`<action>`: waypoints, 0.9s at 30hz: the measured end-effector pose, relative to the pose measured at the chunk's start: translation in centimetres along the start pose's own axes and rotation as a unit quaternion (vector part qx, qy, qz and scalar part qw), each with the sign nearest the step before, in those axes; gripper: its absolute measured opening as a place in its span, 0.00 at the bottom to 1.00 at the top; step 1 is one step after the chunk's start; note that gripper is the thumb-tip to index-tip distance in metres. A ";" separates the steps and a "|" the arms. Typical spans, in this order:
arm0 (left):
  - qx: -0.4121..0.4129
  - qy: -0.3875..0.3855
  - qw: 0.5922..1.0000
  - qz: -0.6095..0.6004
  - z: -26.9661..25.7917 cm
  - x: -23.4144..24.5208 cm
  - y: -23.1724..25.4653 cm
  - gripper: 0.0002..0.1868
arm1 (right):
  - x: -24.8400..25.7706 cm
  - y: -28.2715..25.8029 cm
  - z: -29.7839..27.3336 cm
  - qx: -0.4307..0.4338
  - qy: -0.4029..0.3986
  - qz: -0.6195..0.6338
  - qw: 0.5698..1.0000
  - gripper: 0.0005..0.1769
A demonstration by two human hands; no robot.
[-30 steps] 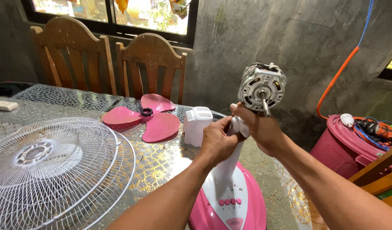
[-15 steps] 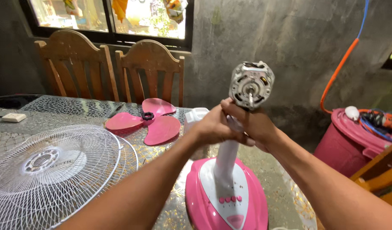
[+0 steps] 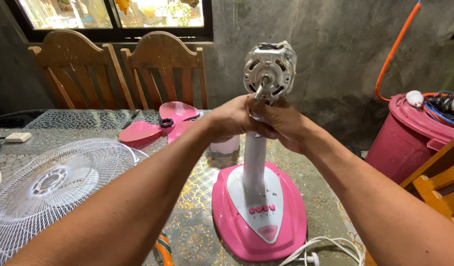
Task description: The person reassembles a pink table fan by attaching the motor to the stand, securing it with a plastic collar, wiping the motor and stand with a cloth, and fitting the rear motor cover. The fan blades and front grille remain on the table.
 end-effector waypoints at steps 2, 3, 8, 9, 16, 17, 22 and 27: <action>0.026 0.015 1.000 -0.006 0.1 0.1 0.1 0.29 | 0.0 -0.1 -0.1 0.005 -0.017 0.001 1.000 0.32; 0.039 0.023 0.999 -0.009 0.0 0.2 0.2 0.29 | -0.1 -0.2 -0.1 0.008 -0.025 0.001 1.000 0.33; 0.037 0.050 0.998 -0.004 -0.1 0.0 0.4 0.31 | -0.2 -0.4 0.0 0.002 -0.006 -0.004 1.000 0.36; 0.022 0.046 0.999 -0.003 -0.1 -0.1 0.4 0.30 | -0.3 -0.5 0.0 0.006 0.000 -0.008 1.000 0.37; 0.041 0.107 0.987 0.116 -0.3 -0.2 -0.3 0.21 | -1.0 -1.5 -0.5 -0.032 0.001 -0.071 0.997 0.42; 0.053 0.111 0.985 0.119 -0.3 -0.2 -0.3 0.21 | -1.0 -1.8 -0.8 -0.038 -0.002 -0.077 0.996 0.43; 0.056 0.115 0.989 0.078 -0.5 -0.2 -0.5 0.28 | 0.2 -2.1 -2.8 -0.057 0.039 -0.149 0.986 0.40; 0.067 0.118 0.986 0.096 -0.6 0.1 -0.9 0.28 | 3.7 1.5 -7.9 -0.046 0.115 -0.264 0.957 0.33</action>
Point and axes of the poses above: each hand's wrist, its own z-axis towards the middle knuckle, its own x-axis out of the back of the hand, y = z × x, the point moved 3 cm from there along z, towards the middle knuckle, and after that the axes turned 1 degree about y, right-handed, at the moved point
